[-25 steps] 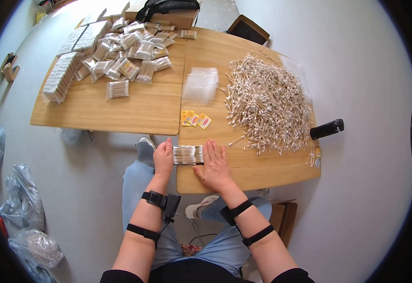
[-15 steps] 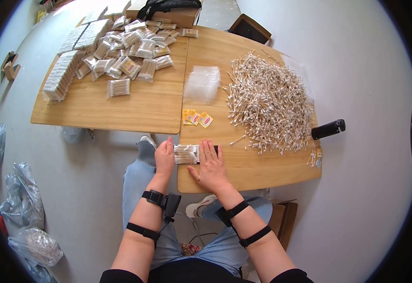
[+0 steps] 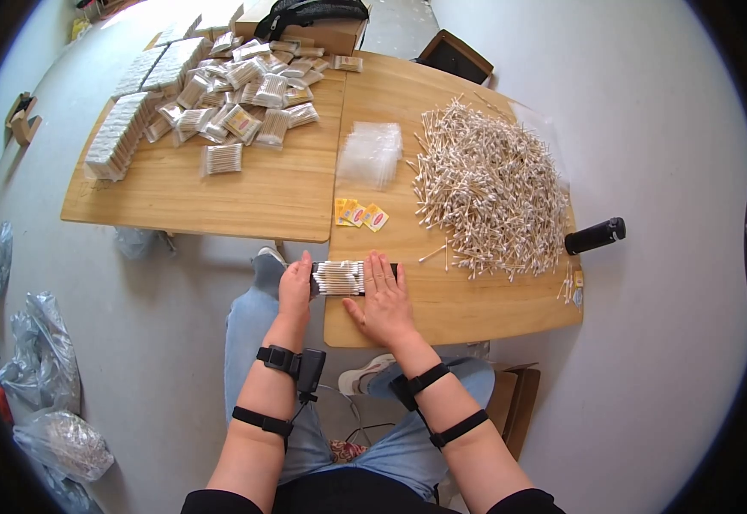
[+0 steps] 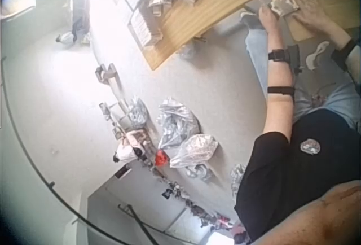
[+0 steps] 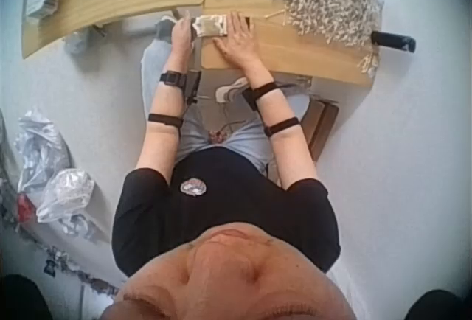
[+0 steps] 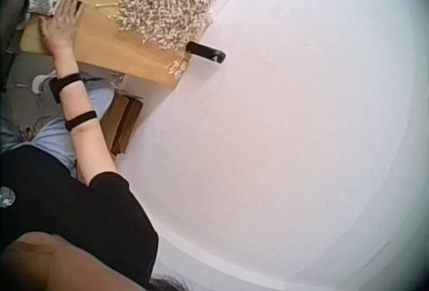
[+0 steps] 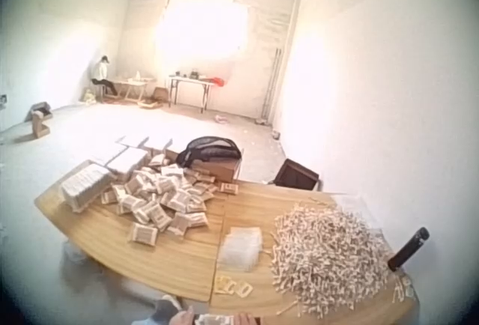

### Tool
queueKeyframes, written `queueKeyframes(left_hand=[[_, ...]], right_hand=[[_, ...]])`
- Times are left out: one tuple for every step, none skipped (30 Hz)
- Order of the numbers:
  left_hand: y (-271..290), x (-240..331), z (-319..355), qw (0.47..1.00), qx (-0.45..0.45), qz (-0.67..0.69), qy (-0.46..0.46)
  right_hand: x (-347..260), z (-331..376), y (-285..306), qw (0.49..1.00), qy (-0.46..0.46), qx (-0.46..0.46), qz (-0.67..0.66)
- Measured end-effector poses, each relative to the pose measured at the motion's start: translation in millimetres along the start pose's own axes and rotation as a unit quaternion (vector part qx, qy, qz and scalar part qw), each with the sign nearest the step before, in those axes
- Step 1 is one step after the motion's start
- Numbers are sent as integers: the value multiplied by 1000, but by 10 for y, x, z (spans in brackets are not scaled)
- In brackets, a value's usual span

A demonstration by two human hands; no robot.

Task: Counting and packaging cotton swabs into a small plastic bag.

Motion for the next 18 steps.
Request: queueKeyframes(left_hand=[[-4,-28,6,999,-22,15,18],[13,-37,6,1000,-21,14,17],[3,-51,21,999,-21,7,31],[-7,-67,36,999,-20,0,45],[-17,-63,49,999,-20,0,45],[-35,-58,75,998,-20,5,53],[-51,-57,96,998,-20,10,61],[-63,-64,101,998,-21,10,62],[-81,-61,98,998,-26,24,58],[-97,-59,97,997,-31,38,55],[-108,-70,101,997,-31,39,55],[-116,-58,110,998,-19,41,53],[-117,-47,117,998,-7,43,51],[-111,-59,110,998,-7,43,52],[-109,-68,98,997,-15,55,44],[-109,-79,88,997,-23,66,36],[-101,-105,78,997,-23,66,37],[-90,-99,72,998,-19,53,33]], right_hand=[[-4,1,0,1000,0,0,-2],[-10,3,0,1000,1,1,-3],[-6,4,4,1000,0,2,-2],[-3,4,6,1000,-1,3,-1],[-2,5,4,1000,-1,3,0],[2,9,4,1000,-1,2,3],[7,13,4,1000,-1,1,7],[14,17,4,1000,-2,1,8],[3,11,9,1000,-1,-1,7],[-5,10,11,1000,0,-3,6],[-3,11,6,1000,-1,-4,7],[-6,9,2,1000,0,-3,6],[-6,8,-2,1000,0,-2,5],[-1,8,-7,1000,0,-3,5],[-1,9,-1,1000,-1,-2,4],[-1,9,5,1000,-1,-2,3],[0,7,9,1000,-2,-3,3],[-10,3,24,1000,-2,-5,1]])
Point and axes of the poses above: each hand's wrist, its own z-axis away from the middle knuckle, its own y-axis out of the back of the hand, x = y × z, the point moved 7 cm from there along -z, towards the middle knuckle, and after that the axes turned 10 degrees about -y, right-handed, at the moved point
